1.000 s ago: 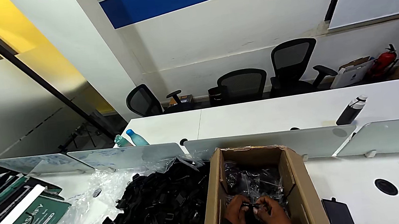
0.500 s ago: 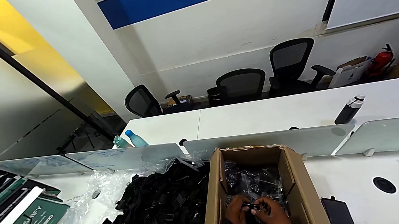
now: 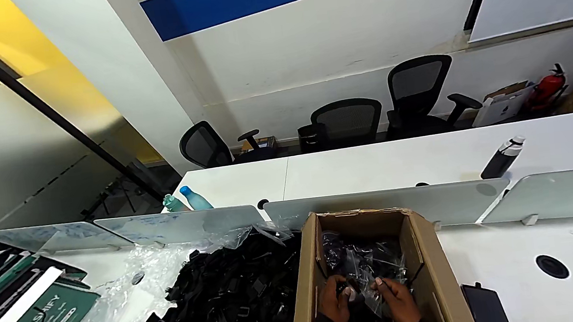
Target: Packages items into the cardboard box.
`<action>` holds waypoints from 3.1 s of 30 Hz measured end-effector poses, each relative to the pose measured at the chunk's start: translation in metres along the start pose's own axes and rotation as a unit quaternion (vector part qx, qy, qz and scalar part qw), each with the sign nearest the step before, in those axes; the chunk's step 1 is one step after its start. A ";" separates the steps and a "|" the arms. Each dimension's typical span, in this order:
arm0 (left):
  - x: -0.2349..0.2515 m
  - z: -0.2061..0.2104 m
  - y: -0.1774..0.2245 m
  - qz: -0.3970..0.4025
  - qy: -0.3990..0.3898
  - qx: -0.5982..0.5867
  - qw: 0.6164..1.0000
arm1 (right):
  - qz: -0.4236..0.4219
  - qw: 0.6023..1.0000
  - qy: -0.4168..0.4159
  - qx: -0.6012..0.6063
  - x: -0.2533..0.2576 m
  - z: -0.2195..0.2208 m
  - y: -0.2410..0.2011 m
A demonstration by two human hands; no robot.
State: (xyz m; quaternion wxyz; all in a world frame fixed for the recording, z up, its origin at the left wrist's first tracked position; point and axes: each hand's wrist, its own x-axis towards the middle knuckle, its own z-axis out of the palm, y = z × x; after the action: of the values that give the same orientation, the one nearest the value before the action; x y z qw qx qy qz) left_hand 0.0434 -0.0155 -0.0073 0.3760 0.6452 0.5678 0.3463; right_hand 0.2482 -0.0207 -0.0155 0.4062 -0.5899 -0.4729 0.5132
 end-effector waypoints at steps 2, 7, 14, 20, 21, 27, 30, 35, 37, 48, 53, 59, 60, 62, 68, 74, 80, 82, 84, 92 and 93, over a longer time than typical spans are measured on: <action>-0.001 -0.001 0.002 -0.008 -0.006 -0.008 1.000 | -0.005 1.000 0.011 0.018 0.000 0.001 0.001; -0.001 -0.001 0.002 0.012 -0.012 0.016 1.000 | -0.021 0.998 0.008 0.053 -0.001 -0.001 -0.001; 0.001 -0.002 0.003 -0.048 0.049 -0.092 0.993 | -0.078 0.989 0.060 0.110 -0.002 0.001 0.000; 0.000 -0.015 0.006 -0.086 0.092 -0.508 0.852 | -0.066 0.989 0.107 0.082 -0.003 0.000 -0.004; 0.000 -0.015 0.006 -0.089 0.092 -0.518 0.846 | -0.069 0.988 0.108 0.082 -0.003 0.000 -0.004; -0.003 -0.014 0.009 -0.095 0.131 -0.507 0.846 | -0.073 0.985 0.133 0.086 -0.004 -0.001 -0.006; -0.004 -0.014 0.005 -0.087 0.110 -0.576 0.806 | -0.069 0.988 0.127 0.045 -0.003 -0.001 -0.002; -0.002 -0.015 -0.008 -0.029 -0.014 -0.696 0.717 | -0.015 0.999 0.002 -0.046 -0.002 0.000 0.003; 0.000 -0.016 -0.011 0.004 -0.098 -0.704 0.703 | -0.023 0.999 -0.018 -0.033 -0.002 0.002 0.005; -0.008 -0.026 0.024 0.006 -0.179 -0.669 0.721 | -0.114 0.988 -0.086 0.063 -0.003 0.004 0.011; 0.001 -0.007 -0.021 0.037 -0.191 -0.603 0.773 | -0.158 0.974 -0.120 0.107 -0.003 0.005 0.016; -0.006 -0.005 -0.008 -0.029 -0.022 -0.380 0.924 | -0.172 0.966 -0.146 0.129 -0.005 0.006 0.014; -0.007 -0.006 -0.003 -0.036 -0.018 -0.354 0.934 | -0.174 0.965 -0.151 0.130 -0.006 0.006 0.014; -0.008 -0.007 0.004 -0.047 -0.023 -0.323 0.945 | -0.172 0.962 -0.163 0.137 -0.007 0.006 0.012; -0.006 -0.003 -0.006 -0.009 -0.011 -0.297 0.955 | -0.157 0.953 -0.183 0.182 -0.007 0.008 0.016; -0.002 -0.004 -0.008 -0.003 -0.052 -0.260 0.964 | -0.166 0.940 -0.200 0.221 -0.006 0.008 0.018; -0.002 -0.003 0.005 -0.132 0.032 -0.350 0.927 | -0.126 0.940 -0.167 0.269 -0.008 0.009 0.014; 0.001 -0.005 0.006 -0.167 0.062 -0.389 0.904 | -0.123 0.945 -0.128 0.276 -0.006 0.007 0.013; -0.001 -0.007 0.012 -0.180 0.043 -0.397 0.899 | -0.109 0.941 -0.118 0.297 -0.005 0.006 0.011; 0.004 -0.008 0.008 -0.135 0.063 -0.172 0.974 | -0.098 0.966 0.024 0.237 0.000 0.004 0.009; 0.002 -0.008 0.012 -0.137 0.042 -0.143 0.979 | -0.087 0.964 0.044 0.248 0.001 0.002 0.008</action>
State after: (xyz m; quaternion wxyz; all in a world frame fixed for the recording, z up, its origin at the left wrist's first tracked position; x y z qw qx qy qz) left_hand 0.0426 -0.0133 0.0070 0.4839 0.4856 0.6106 0.3965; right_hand 0.2473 -0.0212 -0.0234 0.6033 -0.4490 -0.3623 0.5506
